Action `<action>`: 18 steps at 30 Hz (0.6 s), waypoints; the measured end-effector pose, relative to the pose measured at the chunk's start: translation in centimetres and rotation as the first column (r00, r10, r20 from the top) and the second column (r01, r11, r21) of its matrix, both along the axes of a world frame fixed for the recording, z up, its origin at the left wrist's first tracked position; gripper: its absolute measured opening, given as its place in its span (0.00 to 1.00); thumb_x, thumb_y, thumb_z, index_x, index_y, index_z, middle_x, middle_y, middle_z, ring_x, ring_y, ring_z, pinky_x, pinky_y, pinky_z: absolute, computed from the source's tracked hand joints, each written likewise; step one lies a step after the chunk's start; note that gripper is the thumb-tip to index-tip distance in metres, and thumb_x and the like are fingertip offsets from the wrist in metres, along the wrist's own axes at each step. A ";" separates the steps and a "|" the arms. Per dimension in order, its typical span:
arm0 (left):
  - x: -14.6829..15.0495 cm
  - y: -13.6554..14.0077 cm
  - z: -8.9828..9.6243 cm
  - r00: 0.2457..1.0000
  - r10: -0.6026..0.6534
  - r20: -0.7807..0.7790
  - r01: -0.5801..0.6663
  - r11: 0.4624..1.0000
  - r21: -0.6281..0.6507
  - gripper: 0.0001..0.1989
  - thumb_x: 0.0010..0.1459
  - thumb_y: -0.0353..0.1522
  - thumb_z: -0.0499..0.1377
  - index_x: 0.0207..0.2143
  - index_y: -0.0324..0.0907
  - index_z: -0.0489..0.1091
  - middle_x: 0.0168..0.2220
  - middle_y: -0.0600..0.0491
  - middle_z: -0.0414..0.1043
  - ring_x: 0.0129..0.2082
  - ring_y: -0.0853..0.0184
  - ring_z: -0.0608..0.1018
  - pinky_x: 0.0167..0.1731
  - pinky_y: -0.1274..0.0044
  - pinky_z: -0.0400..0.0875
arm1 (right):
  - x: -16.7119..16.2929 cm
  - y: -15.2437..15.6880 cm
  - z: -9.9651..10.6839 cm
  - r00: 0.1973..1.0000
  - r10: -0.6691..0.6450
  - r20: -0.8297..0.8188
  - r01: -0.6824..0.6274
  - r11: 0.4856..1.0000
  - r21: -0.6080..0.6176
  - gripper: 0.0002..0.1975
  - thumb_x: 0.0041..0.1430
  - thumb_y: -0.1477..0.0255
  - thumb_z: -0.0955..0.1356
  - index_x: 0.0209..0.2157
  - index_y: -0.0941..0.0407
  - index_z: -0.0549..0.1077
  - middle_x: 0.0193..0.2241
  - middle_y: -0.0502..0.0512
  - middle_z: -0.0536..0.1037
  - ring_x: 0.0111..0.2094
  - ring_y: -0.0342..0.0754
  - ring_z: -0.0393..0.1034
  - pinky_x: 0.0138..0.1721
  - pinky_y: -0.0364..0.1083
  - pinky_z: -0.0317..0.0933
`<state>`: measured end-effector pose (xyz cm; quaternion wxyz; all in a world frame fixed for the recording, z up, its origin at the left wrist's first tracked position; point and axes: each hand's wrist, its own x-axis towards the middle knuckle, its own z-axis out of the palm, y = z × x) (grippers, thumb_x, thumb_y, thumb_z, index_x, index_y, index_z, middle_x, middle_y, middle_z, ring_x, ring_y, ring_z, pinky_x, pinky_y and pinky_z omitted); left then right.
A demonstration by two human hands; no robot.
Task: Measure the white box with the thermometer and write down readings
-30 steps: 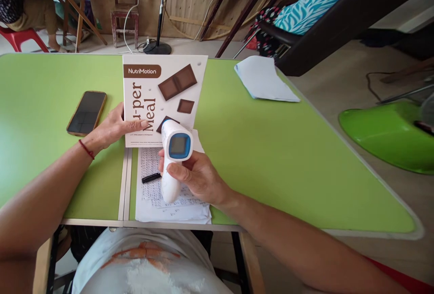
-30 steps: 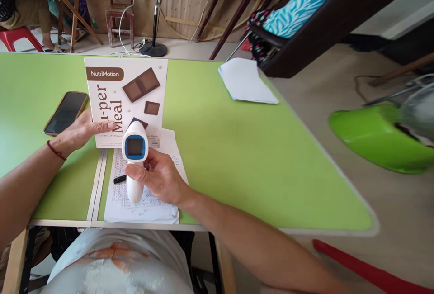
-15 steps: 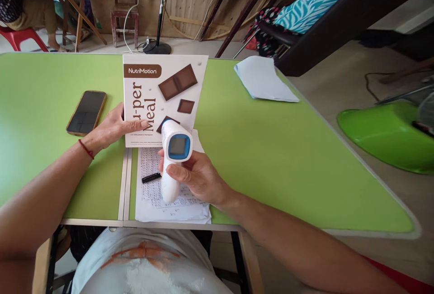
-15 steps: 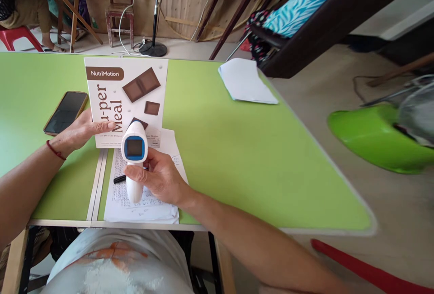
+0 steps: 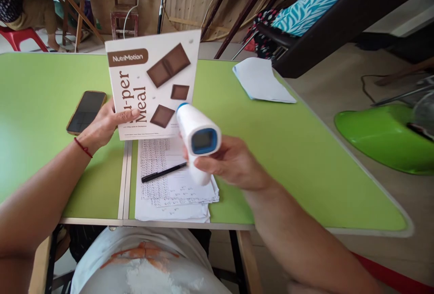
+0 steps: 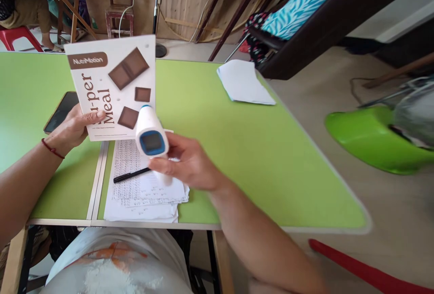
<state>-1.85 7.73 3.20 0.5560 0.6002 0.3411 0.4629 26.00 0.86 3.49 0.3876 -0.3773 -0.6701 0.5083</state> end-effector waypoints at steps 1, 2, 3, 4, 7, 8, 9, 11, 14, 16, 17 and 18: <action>-0.2 0.2 0.0 1.000 0.021 0.009 -0.021 1.000 0.018 0.24 0.48 0.45 0.74 0.43 0.42 0.76 0.43 0.47 0.82 0.46 0.50 0.82 0.47 0.63 0.78 | 1.3 0.5 0.4 0.995 -0.011 0.101 0.009 1.000 0.023 0.21 0.48 0.51 0.78 0.35 0.52 0.79 0.31 0.53 0.81 0.31 0.49 0.74 0.33 0.49 0.70; -0.5 0.4 0.0 0.999 0.041 0.009 -0.041 0.999 0.033 0.25 0.46 0.45 0.75 0.43 0.42 0.76 0.43 0.47 0.82 0.48 0.49 0.82 0.48 0.63 0.78 | 2.5 1.1 0.7 0.977 -0.044 0.208 0.035 0.998 0.047 0.22 0.47 0.52 0.79 0.38 0.51 0.80 0.34 0.54 0.82 0.33 0.51 0.76 0.35 0.50 0.72; -0.8 0.6 0.0 0.998 0.061 0.008 -0.061 0.997 0.047 0.27 0.45 0.45 0.76 0.44 0.42 0.75 0.43 0.47 0.82 0.49 0.48 0.82 0.48 0.62 0.78 | 3.5 1.7 0.8 0.947 -0.092 0.308 0.071 0.994 0.078 0.23 0.48 0.52 0.79 0.42 0.51 0.81 0.37 0.55 0.83 0.36 0.53 0.77 0.37 0.51 0.72; -1.1 0.8 -0.1 0.997 0.078 0.001 -0.078 0.995 0.055 0.29 0.44 0.45 0.76 0.45 0.42 0.75 0.43 0.46 0.82 0.49 0.47 0.82 0.49 0.61 0.78 | 4.3 2.2 0.8 0.907 -0.146 0.396 0.108 0.987 0.116 0.24 0.50 0.53 0.77 0.44 0.51 0.80 0.40 0.56 0.83 0.38 0.55 0.77 0.38 0.52 0.72; -1.7 1.4 -0.8 0.994 0.106 -0.024 -0.104 0.992 0.074 0.36 0.42 0.44 0.78 0.51 0.42 0.72 0.49 0.44 0.80 0.52 0.46 0.81 0.51 0.60 0.78 | 5.3 3.5 -0.3 0.700 -0.255 0.667 0.104 0.960 0.258 0.20 0.53 0.59 0.75 0.45 0.54 0.80 0.40 0.60 0.82 0.39 0.57 0.76 0.39 0.54 0.70; -1.8 1.5 -1.1 0.994 0.107 -0.030 -0.104 0.991 0.084 0.37 0.42 0.43 0.78 0.53 0.42 0.71 0.50 0.44 0.80 0.52 0.46 0.81 0.50 0.60 0.79 | 5.2 3.8 -0.8 0.627 -0.271 0.730 0.074 0.954 0.291 0.18 0.54 0.61 0.74 0.45 0.54 0.79 0.39 0.60 0.81 0.39 0.57 0.75 0.38 0.54 0.70; -1.9 1.7 -1.3 0.994 0.105 -0.036 -0.101 0.990 0.095 0.38 0.41 0.42 0.78 0.53 0.42 0.70 0.51 0.43 0.80 0.51 0.46 0.82 0.50 0.61 0.79 | 5.1 4.0 -1.4 0.566 -0.279 0.776 0.038 0.949 0.314 0.17 0.55 0.63 0.74 0.45 0.54 0.79 0.38 0.60 0.80 0.39 0.57 0.75 0.38 0.53 0.69; -1.9 1.8 -1.8 0.995 0.091 -0.036 -0.086 0.989 0.120 0.38 0.41 0.41 0.78 0.53 0.41 0.69 0.50 0.43 0.80 0.50 0.47 0.83 0.48 0.62 0.80 | 4.6 4.3 -2.4 0.496 -0.280 0.822 -0.029 0.941 0.338 0.16 0.57 0.64 0.72 0.47 0.53 0.78 0.37 0.59 0.79 0.39 0.57 0.74 0.36 0.51 0.68; -1.8 2.0 -2.2 0.998 0.060 -0.014 -0.057 0.985 0.161 0.38 0.43 0.41 0.78 0.53 0.40 0.67 0.50 0.42 0.80 0.48 0.51 0.83 0.46 0.64 0.81 | 4.3 4.2 -3.2 0.474 -0.282 0.834 -0.104 0.923 0.371 0.14 0.61 0.66 0.70 0.48 0.53 0.77 0.36 0.59 0.78 0.38 0.56 0.73 0.35 0.50 0.69; -1.9 2.0 -2.5 0.998 0.050 -0.030 -0.043 0.980 0.194 0.37 0.44 0.41 0.78 0.53 0.39 0.67 0.52 0.41 0.79 0.50 0.51 0.82 0.46 0.66 0.80 | 4.2 3.8 -3.0 0.489 -0.307 0.817 -0.129 0.901 0.415 0.16 0.60 0.69 0.70 0.50 0.53 0.76 0.39 0.61 0.78 0.41 0.58 0.74 0.40 0.53 0.71; -2.0 2.0 -2.6 0.997 0.055 -0.054 -0.042 0.976 0.212 0.37 0.45 0.41 0.78 0.53 0.39 0.67 0.54 0.40 0.78 0.51 0.51 0.82 0.47 0.66 0.80 | 4.1 3.6 -2.7 0.505 -0.327 0.799 -0.135 0.884 0.448 0.18 0.60 0.71 0.70 0.52 0.54 0.75 0.42 0.63 0.78 0.44 0.60 0.74 0.44 0.55 0.71; -2.1 2.1 -2.7 0.994 0.062 -0.087 -0.041 0.973 0.228 0.37 0.45 0.41 0.77 0.53 0.38 0.66 0.55 0.39 0.76 0.53 0.50 0.81 0.48 0.66 0.79 | 4.1 3.2 -2.3 0.531 -0.351 0.771 -0.140 0.861 0.489 0.20 0.59 0.71 0.70 0.53 0.55 0.75 0.44 0.65 0.77 0.47 0.62 0.73 0.47 0.57 0.71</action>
